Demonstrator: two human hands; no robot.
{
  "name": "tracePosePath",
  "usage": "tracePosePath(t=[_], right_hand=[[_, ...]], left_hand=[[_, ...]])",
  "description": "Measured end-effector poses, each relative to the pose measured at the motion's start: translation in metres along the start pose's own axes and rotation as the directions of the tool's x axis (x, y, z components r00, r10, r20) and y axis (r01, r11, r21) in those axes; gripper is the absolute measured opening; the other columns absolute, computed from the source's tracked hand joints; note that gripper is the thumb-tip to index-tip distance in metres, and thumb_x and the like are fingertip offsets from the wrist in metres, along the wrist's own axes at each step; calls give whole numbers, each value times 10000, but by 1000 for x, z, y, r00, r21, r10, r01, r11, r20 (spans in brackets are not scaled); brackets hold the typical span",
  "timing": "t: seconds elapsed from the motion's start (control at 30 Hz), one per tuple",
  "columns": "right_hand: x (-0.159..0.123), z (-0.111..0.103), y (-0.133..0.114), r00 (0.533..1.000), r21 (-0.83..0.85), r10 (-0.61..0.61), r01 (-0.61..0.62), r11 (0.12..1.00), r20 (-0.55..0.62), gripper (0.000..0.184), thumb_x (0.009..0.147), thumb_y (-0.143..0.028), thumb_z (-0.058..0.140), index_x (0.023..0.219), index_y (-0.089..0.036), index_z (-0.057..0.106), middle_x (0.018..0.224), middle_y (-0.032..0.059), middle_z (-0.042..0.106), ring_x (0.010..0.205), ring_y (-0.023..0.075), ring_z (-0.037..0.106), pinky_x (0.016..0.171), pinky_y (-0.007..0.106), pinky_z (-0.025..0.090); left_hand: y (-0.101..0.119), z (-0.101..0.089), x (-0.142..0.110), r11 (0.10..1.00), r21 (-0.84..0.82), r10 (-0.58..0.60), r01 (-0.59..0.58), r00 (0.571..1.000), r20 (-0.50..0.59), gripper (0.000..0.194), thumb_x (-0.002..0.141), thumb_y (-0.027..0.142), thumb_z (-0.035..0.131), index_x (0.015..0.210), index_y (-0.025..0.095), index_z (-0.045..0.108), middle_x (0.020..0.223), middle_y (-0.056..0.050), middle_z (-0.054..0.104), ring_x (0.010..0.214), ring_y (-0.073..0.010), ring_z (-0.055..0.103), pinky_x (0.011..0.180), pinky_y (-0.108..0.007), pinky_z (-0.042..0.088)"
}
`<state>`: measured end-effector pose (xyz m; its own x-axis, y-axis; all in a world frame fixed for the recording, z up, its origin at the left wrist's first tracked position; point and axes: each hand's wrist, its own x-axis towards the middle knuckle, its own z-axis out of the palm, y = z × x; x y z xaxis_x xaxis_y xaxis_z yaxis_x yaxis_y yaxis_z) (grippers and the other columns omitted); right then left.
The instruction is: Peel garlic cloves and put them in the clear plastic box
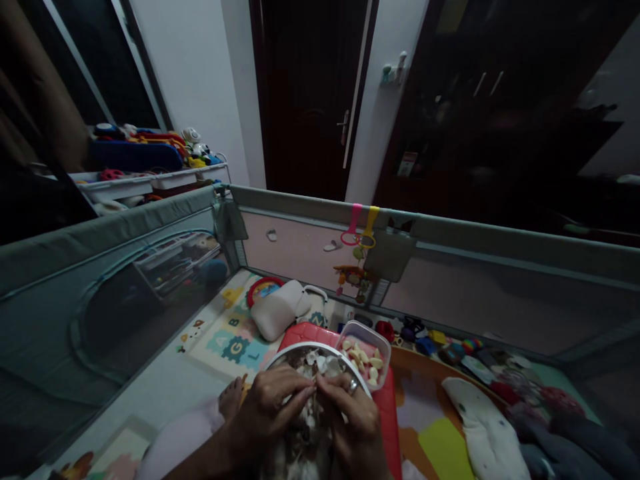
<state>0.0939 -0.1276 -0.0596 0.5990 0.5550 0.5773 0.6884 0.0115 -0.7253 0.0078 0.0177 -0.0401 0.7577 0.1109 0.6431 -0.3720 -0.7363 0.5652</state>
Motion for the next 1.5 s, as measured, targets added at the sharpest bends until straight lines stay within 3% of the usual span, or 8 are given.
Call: tracePosePath(t=[0.23, 0.6, 0.73, 0.87, 0.97, 1.1, 1.27, 1.5], right_hand=[[0, 2, -1, 1000, -22, -13, 12, 1000, -28, 188, 793, -247, 647, 956, -286, 732, 801, 41, 726, 697, 190, 695, 613, 225, 576], [1, 4, -2, 994, 149, 100, -107, 983, 50, 199, 800, -244, 631, 970, -282, 727, 861, 59, 730, 785, 206, 691, 695, 254, 577], [2, 1, -6, 940, 272, 338, -339, 901, 52, 185, 763, -363, 665, 880, -248, 752, 877, 76, 738, 791, 234, 693, 698, 282, 579], [6, -3, -6, 849, 463, 519, -499, 732, 94, 209, 677, -368, 749, 833, -229, 752, 869, 73, 743, 750, 222, 689, 672, 278, 567], [11, -5, -4, 790, 573, 605, -543, 614, 100, 222, 659, -366, 767, 828, -224, 742, 825, 64, 739, 691, 195, 669, 620, 267, 552], [16, -5, -5, 759, 652, 649, -516, 556, 48, 249, 618, -373, 796, 800, -214, 737, 794, 46, 719, 556, 139, 608, 510, 232, 518], [18, -6, -10, 784, 555, 620, -512, 655, -8, 277, 582, -390, 810, 769, -197, 743, 710, 49, 713, 602, 181, 644, 528, 248, 541], [6, -4, 0, 937, 274, 343, -312, 910, -70, 139, 724, -296, 704, 847, -250, 751, 880, 56, 747, 836, 232, 693, 775, 303, 567]], left_hand=[[4, 6, 1, 998, 26, -59, 62, 994, -89, 197, 855, 140, 457, 754, 141, 626, 662, -60, 670, 623, -179, 632, 602, -247, 461], [-1, 9, 0, 971, -32, -237, 236, 970, -59, 189, 811, 141, 458, 690, 160, 601, 651, -38, 668, 608, -155, 632, 576, -214, 443], [-2, 10, 1, 955, -15, -295, 295, 953, -63, 169, 787, 125, 469, 666, 156, 582, 624, -27, 648, 584, -148, 614, 555, -209, 423], [-2, 11, 2, 947, 29, -317, 319, 947, -39, 159, 772, 101, 461, 670, 157, 569, 632, -29, 642, 582, -151, 602, 549, -217, 409], [-3, 13, 2, 950, 97, -299, 298, 954, 1, 151, 744, 84, 461, 663, 162, 563, 637, -38, 643, 586, -163, 599, 554, -233, 409], [-7, 16, -1, 956, 169, -254, 239, 964, 72, 152, 680, 46, 471, 660, 163, 566, 651, -51, 646, 608, -179, 601, 558, -244, 418], [-7, 13, -2, 963, 115, -257, 243, 959, 124, 129, 668, 43, 543, 644, 165, 577, 647, -31, 644, 607, -165, 596, 565, -226, 430], [-4, 5, 0, 975, -45, -217, 218, 975, 43, 138, 711, 57, 558, 745, 141, 662, 668, -43, 680, 623, -161, 630, 590, -214, 443]])
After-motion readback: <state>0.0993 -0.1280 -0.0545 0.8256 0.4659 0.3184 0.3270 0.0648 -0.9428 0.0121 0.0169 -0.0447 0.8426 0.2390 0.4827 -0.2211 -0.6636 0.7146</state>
